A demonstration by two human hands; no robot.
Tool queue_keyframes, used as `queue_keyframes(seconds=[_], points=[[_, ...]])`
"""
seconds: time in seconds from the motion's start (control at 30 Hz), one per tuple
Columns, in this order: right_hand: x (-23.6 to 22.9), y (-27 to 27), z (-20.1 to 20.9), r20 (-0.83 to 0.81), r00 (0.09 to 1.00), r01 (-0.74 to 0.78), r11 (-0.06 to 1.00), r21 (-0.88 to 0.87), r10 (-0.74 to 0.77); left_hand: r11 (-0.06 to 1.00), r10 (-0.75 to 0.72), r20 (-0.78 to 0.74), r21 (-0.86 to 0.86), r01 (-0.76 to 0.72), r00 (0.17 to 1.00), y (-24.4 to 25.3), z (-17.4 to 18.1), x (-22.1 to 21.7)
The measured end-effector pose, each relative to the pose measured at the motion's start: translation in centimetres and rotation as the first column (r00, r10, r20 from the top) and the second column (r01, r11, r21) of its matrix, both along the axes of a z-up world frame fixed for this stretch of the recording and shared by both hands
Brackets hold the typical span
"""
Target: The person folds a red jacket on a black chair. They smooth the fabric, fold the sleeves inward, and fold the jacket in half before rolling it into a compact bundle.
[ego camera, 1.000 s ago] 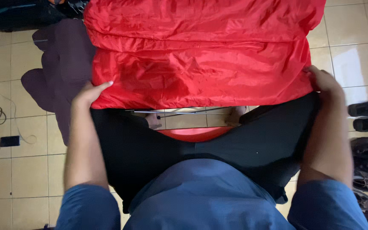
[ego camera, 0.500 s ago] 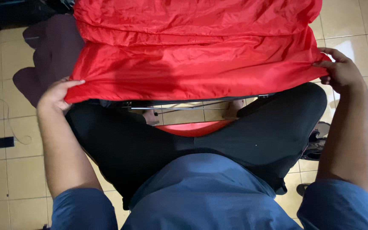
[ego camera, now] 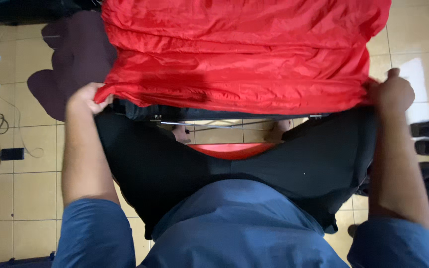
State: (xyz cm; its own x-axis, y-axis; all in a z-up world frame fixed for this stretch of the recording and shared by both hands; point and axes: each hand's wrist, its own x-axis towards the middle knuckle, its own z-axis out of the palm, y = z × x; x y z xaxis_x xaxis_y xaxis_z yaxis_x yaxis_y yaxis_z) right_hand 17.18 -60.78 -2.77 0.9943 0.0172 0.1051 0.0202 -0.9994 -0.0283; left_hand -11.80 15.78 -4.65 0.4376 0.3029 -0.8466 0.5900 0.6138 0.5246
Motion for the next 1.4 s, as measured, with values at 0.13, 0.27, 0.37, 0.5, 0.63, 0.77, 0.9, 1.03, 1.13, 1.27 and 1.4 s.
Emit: queue_keyframes(seconds=[0.13, 0.27, 0.37, 0.5, 0.63, 0.77, 0.9, 1.03, 1.13, 1.27, 1.4], points=[[-4.7, 5.5, -0.6, 0.375, 0.658, -0.723, 0.686, 0.075, 0.653, 0.805, 0.34, -0.001, -0.517, -0.292, 0.94, -0.5, -0.3, 0.0], [-13.3, 15.6, 0.5, 0.196, 0.53, -0.848, 0.515, 0.125, 0.825, 0.718, 0.646, 0.029, -0.363, -0.594, 0.763, -2.4, 1.0, 0.3], [-12.8, 17.2, -2.0, -0.008, 0.505, -0.851, 0.496, -0.174, 0.863, 0.544, 0.762, -0.029, -0.513, -0.664, 0.647, -3.0, 1.6, 0.8], [-10.5, 17.2, -3.6, -0.071, 0.502, -0.843, 0.469, -0.265, 0.862, 0.635, 0.762, 0.385, -0.292, -0.715, 0.52, -5.8, 1.0, 1.5], [-8.9, 17.4, -4.5, 0.018, 0.481, -0.825, 0.46, -0.329, 0.876, -0.06, -0.418, -0.24, 0.97, 0.237, 0.876, -13.0, -2.2, 1.3], [-6.6, 17.6, -4.5, -0.079, 0.524, -0.848, 0.51, -0.145, 0.848, -0.515, -0.549, -0.629, 0.773, 0.37, 0.55, -18.9, 0.2, 1.4], [-5.2, 17.3, -3.9, -0.182, 0.616, -0.784, 0.619, -0.042, 0.767, -0.433, -0.721, -0.532, 0.846, 0.309, 0.444, -19.1, 0.4, 1.9], [-4.4, 17.5, -3.1, -0.228, 0.663, -0.733, 0.681, -0.004, 0.713, -0.613, -0.598, -0.689, 0.723, 0.319, 0.41, -17.9, 0.6, 2.2], [-4.3, 16.9, -2.7, -0.198, 0.668, -0.73, 0.684, 0.015, 0.717, -0.635, -0.416, -0.73, 0.66, 0.402, 0.542, -13.6, 0.6, 1.2], [-4.6, 16.6, -3.2, -0.207, 0.67, -0.726, 0.687, 0.016, 0.713, -0.627, -0.302, -0.761, 0.612, 0.481, 0.575, -9.7, 0.3, -1.8], [-6.4, 15.1, -2.5, -0.131, 0.656, -0.755, 0.646, -0.113, 0.744, -0.635, -0.338, -0.703, 0.661, 0.399, 0.626, -6.8, 0.9, -2.3]])
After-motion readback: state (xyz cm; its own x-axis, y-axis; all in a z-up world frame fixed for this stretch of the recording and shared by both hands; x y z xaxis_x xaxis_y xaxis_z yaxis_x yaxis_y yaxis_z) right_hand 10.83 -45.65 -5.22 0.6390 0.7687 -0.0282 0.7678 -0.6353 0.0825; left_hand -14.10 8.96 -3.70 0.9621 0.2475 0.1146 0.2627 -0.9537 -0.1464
